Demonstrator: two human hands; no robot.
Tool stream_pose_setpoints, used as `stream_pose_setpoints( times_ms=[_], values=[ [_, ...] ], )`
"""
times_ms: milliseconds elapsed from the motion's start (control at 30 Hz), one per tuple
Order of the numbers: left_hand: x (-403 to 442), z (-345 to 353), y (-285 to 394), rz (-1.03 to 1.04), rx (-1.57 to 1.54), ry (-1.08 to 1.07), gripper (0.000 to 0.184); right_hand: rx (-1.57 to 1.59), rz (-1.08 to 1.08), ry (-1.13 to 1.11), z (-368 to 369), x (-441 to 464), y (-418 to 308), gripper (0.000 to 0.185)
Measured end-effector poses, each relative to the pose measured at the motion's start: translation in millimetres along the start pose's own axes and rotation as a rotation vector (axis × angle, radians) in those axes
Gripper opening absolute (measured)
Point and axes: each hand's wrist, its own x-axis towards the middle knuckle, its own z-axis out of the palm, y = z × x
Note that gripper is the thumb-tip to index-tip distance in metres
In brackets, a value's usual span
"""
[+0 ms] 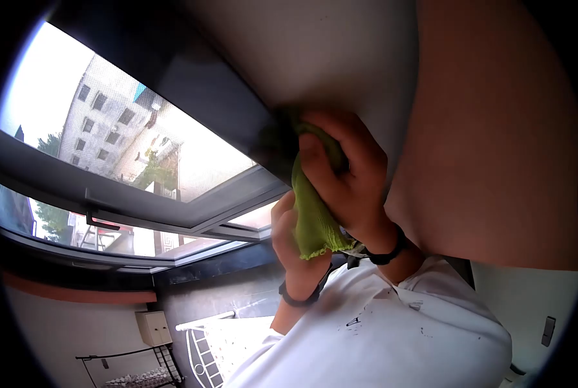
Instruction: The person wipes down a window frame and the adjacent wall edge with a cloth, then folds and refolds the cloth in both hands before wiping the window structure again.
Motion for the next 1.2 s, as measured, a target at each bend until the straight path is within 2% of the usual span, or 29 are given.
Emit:
stream_pose_setpoints(
  times_ms=[167, 233, 267, 367, 400, 467, 500, 567, 600, 633, 700, 800, 867, 900, 967, 1000, 1033, 1167, 1200],
  values=[
    [-1, 4, -1, -0.042, 0.123, -0.058, 0.061, -0.027, -0.013, -0.043, -1, -2, 4, 0.023],
    [16, 6, 8, 0.034, 0.155, 0.142, 0.029, 0.031, -0.106, -0.007, 6, 7, 0, 0.023],
    [23, 8, 11, 0.044, 0.111, 0.214, 0.028, 0.042, -0.121, -0.012, 7, 14, -2, 0.022],
    [30, 4, 11, 0.057, 0.174, 0.244, 0.027, 0.048, -0.166, -0.032, 10, 29, -9, 0.022],
    [27, 1, 8, 0.057, 0.173, 0.251, 0.027, 0.05, -0.171, -0.037, 10, 28, -8, 0.022],
    [14, -3, -6, 0.018, 0.233, 0.02, 0.065, 0.038, -0.167, -0.028, 10, 25, -3, 0.022],
    [11, 0, -10, 0.021, 0.236, 0.047, 0.065, 0.05, -0.185, -0.045, 8, 23, 1, 0.022],
    [7, 6, -16, 0.087, 0.045, 0.094, 0.06, -0.157, -0.238, -0.021, 4, 16, 6, 0.022],
    [13, 8, -12, 0.126, 0.072, 0.125, 0.053, -0.102, -0.16, -0.007, 5, 14, 3, 0.021],
    [18, 9, -11, 0.128, 0.085, 0.155, 0.053, -0.081, -0.176, -0.026, 7, 19, 2, 0.021],
    [27, 8, -7, 0.214, 0.096, 0.236, 0.049, -0.033, -0.106, 0.107, 11, 31, -6, 0.018],
    [47, 0, 7, 0.257, 0.11, 0.281, 0.046, 0.078, -0.09, 0.168, 21, 40, -15, 0.016],
    [49, -3, 8, 0.249, 0.125, 0.3, 0.044, 0.101, -0.096, 0.129, 23, 37, -16, 0.016],
    [47, -2, 7, 0.242, 0.133, 0.334, 0.044, 0.108, -0.096, 0.115, 21, 32, -15, 0.016],
    [37, 1, 0, 0.19, 0.068, 0.268, 0.044, 0.059, -0.133, 0.068, 15, 21, -8, 0.016],
    [28, 6, -12, 0.179, 0.02, 0.26, 0.055, -0.005, -0.161, 0.054, 10, 16, -5, 0.016],
    [25, 7, -13, 0.188, 0.017, 0.292, 0.055, 0.004, -0.187, 0.035, 8, 12, -5, 0.016],
    [35, 9, -4, 0.174, -0.015, 0.295, 0.054, -0.047, -0.151, -0.017, 4, 20, -13, 0.013],
    [43, 5, 3, 0.197, -0.005, 0.299, 0.054, -0.008, -0.081, 0.035, 7, 26, -19, 0.01]
  ],
)
